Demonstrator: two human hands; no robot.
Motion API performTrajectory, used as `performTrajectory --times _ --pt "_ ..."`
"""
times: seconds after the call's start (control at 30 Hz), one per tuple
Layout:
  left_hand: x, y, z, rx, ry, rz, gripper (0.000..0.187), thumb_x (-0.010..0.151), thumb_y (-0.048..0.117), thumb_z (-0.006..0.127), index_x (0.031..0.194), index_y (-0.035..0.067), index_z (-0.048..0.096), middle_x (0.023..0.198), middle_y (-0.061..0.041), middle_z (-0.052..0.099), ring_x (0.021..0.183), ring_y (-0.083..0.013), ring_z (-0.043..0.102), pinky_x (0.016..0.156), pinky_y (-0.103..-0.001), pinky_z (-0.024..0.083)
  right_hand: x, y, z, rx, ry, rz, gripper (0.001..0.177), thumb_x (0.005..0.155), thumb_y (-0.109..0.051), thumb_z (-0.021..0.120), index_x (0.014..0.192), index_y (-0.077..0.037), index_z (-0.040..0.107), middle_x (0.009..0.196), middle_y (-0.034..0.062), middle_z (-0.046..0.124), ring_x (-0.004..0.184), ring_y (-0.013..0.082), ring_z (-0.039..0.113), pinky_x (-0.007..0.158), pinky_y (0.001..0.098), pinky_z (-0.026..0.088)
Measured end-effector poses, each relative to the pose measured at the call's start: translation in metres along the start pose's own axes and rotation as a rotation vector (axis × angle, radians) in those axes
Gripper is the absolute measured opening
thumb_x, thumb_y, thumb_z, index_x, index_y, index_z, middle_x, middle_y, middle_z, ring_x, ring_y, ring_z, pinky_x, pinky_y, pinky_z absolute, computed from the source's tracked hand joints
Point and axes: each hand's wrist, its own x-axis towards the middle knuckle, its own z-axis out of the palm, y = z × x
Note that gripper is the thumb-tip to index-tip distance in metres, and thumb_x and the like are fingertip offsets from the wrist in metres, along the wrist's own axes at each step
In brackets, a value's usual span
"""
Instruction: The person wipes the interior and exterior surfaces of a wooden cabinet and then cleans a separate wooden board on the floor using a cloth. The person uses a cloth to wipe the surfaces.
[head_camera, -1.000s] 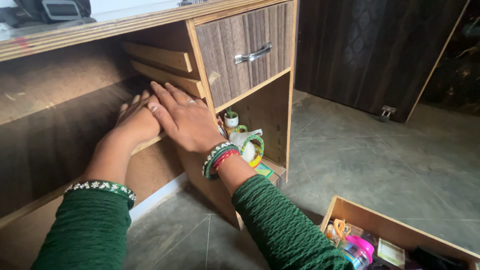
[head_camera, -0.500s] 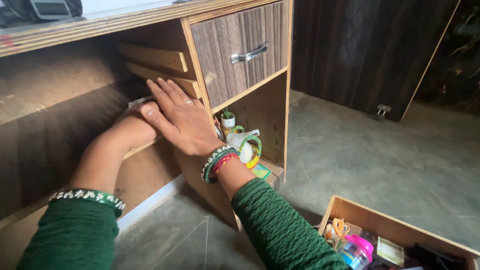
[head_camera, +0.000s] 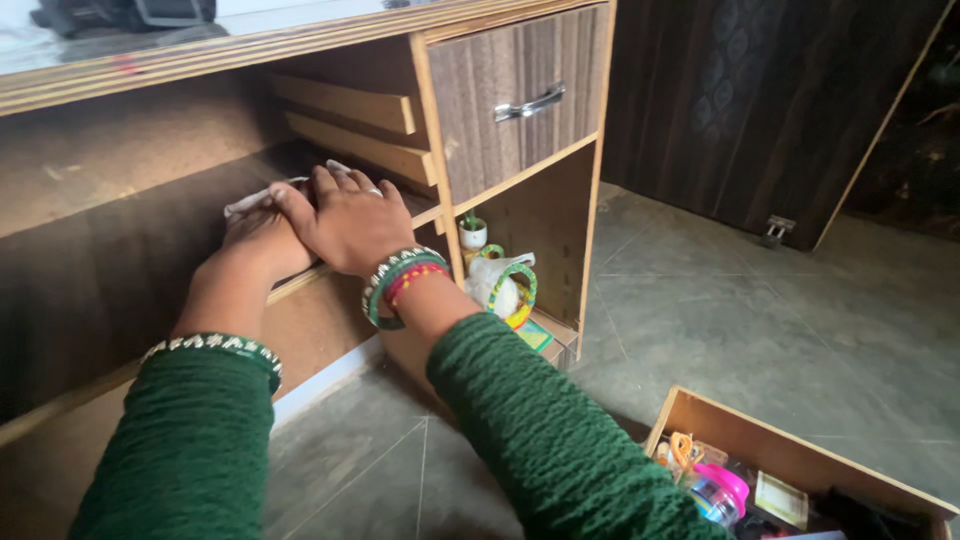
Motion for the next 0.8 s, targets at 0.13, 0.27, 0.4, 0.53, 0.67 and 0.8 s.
performTrajectory --times 0.13,0.27,0.4,0.53,0.67,0.8 --pt "-0.002 -0.047 0.005 0.063 0.013 -0.068 0.06 0.099 0.053 0.042 0.145 0.015 0.05 0.153 -0.019 0.048 0.141 -0.0344 0.047 0.115 -0.048 0.036 0.004 -0.029 0.015 0.042 -0.088 -0.036 0.09 0.092 -0.074 0.018 0.153 -0.011 0.042 0.163 0.0099 0.036 0.152 0.0285 0.03 0.122 0.0587 0.015" --pt "-0.024 -0.104 -0.002 0.097 0.008 -0.116 0.06 0.096 0.052 0.047 0.145 0.019 0.051 0.152 -0.017 0.051 0.141 -0.0341 0.049 0.113 -0.049 0.04 0.002 -0.076 0.038 0.06 -0.161 -0.07 0.091 0.091 -0.073 0.018 0.155 -0.01 0.037 0.164 0.011 0.032 0.151 0.0289 0.029 0.121 0.0601 0.013" --pt "-0.056 -0.154 -0.011 0.069 0.038 -0.148 0.059 0.096 0.054 0.048 0.144 0.019 0.051 0.149 -0.019 0.054 0.138 -0.0366 0.052 0.111 -0.049 0.043 -0.008 -0.125 0.059 0.072 -0.168 -0.1 0.093 0.093 -0.072 0.017 0.156 -0.006 0.035 0.162 0.015 0.034 0.151 0.0312 0.03 0.121 0.0597 0.015" --pt "-0.086 -0.196 -0.024 0.096 0.035 -0.145 0.063 0.09 0.055 0.053 0.143 0.021 0.049 0.149 -0.014 0.054 0.134 -0.0364 0.053 0.106 -0.05 0.044 -0.023 -0.17 0.076 0.057 -0.108 -0.127 0.088 0.095 -0.069 0.019 0.15 -0.005 0.046 0.153 0.0165 0.05 0.145 0.0304 0.043 0.12 0.0617 0.021" --pt "-0.114 -0.232 -0.034 0.165 0.036 -0.205 0.062 0.087 0.057 0.058 0.138 0.021 0.057 0.141 -0.016 0.063 0.13 -0.0355 0.06 0.104 -0.047 0.05 -0.04 -0.213 0.085 0.042 -0.078 -0.106 0.081 0.097 -0.063 0.022 0.141 -0.005 0.057 0.143 0.0148 0.061 0.137 0.0316 0.053 0.117 0.0665 0.024" --pt "-0.141 -0.254 -0.046 0.179 0.097 -0.229 0.059 0.092 0.059 0.059 0.128 0.013 0.064 0.134 -0.02 0.065 0.124 -0.0384 0.062 0.099 -0.047 0.052 -0.052 -0.245 0.088 0.029 -0.089 -0.098 0.08 0.099 -0.062 0.022 0.137 -0.002 0.06 0.142 0.0178 0.062 0.135 0.0357 0.054 0.119 0.0682 0.021"
